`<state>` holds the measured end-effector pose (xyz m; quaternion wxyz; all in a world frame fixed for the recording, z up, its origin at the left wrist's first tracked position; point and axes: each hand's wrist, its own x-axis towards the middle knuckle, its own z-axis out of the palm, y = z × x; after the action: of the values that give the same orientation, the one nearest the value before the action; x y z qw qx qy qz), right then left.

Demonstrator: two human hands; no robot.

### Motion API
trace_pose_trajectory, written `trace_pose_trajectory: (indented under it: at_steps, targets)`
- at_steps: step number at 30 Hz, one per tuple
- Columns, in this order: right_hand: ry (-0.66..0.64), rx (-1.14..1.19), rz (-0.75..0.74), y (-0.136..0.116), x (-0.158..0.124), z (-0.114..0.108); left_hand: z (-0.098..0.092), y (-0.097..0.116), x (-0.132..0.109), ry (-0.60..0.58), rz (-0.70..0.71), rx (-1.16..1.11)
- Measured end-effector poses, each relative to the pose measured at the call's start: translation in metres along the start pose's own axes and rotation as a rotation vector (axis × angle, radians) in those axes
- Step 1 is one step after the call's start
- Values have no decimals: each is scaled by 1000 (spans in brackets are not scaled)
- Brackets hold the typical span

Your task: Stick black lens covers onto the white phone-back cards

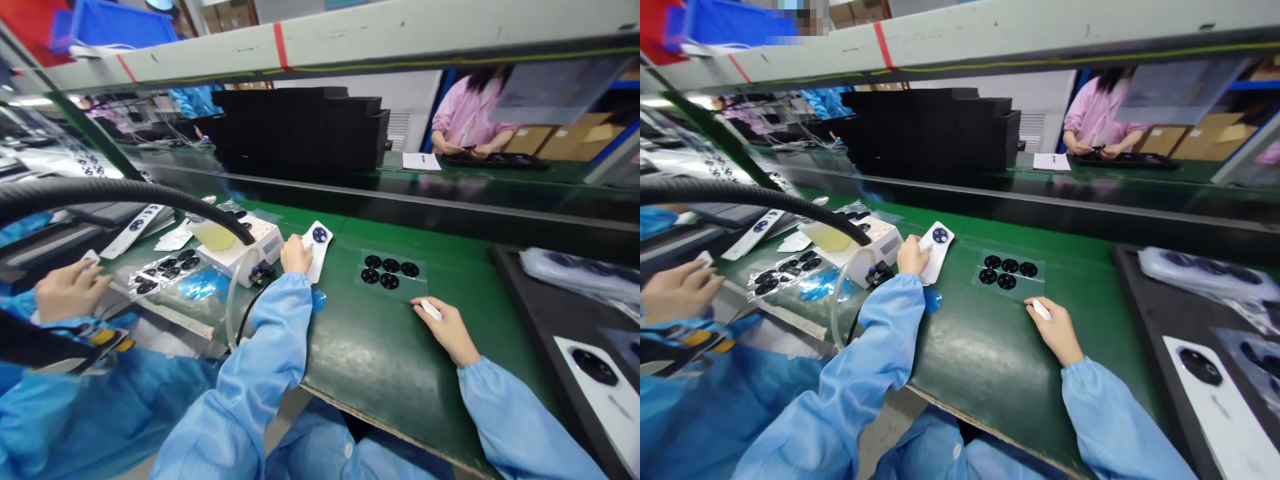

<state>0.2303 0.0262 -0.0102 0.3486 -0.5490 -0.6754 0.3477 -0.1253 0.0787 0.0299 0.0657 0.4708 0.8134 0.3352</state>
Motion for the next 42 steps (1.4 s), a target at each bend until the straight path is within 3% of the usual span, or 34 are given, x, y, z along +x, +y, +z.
trace_pose_trajectory:
  at_steps: [4,8,10,12,15,21,28,42]
  targets:
    - [79,8,-4,-9,-3,-2,-13,22,-30,-174,104,-265]
    - [142,-77,-18,-19,-7,-14,3,49,-110,-559,273,-518]
    - [91,-148,-35,-20,-13,-19,17,56,-153,-720,325,-564]
    - [-13,-235,-56,-17,-21,-23,27,59,-186,-801,352,-560]
    - [-150,-379,-90,-12,-35,-22,29,57,-207,-831,404,-468]
    - [-275,-604,-154,-13,-48,-16,20,68,-181,-753,578,-211]
    - [-310,-723,-199,-12,-44,-16,61,95,-138,-832,745,-231]
    - [-319,-764,-230,-16,-45,-16,64,99,-126,-878,894,-179]
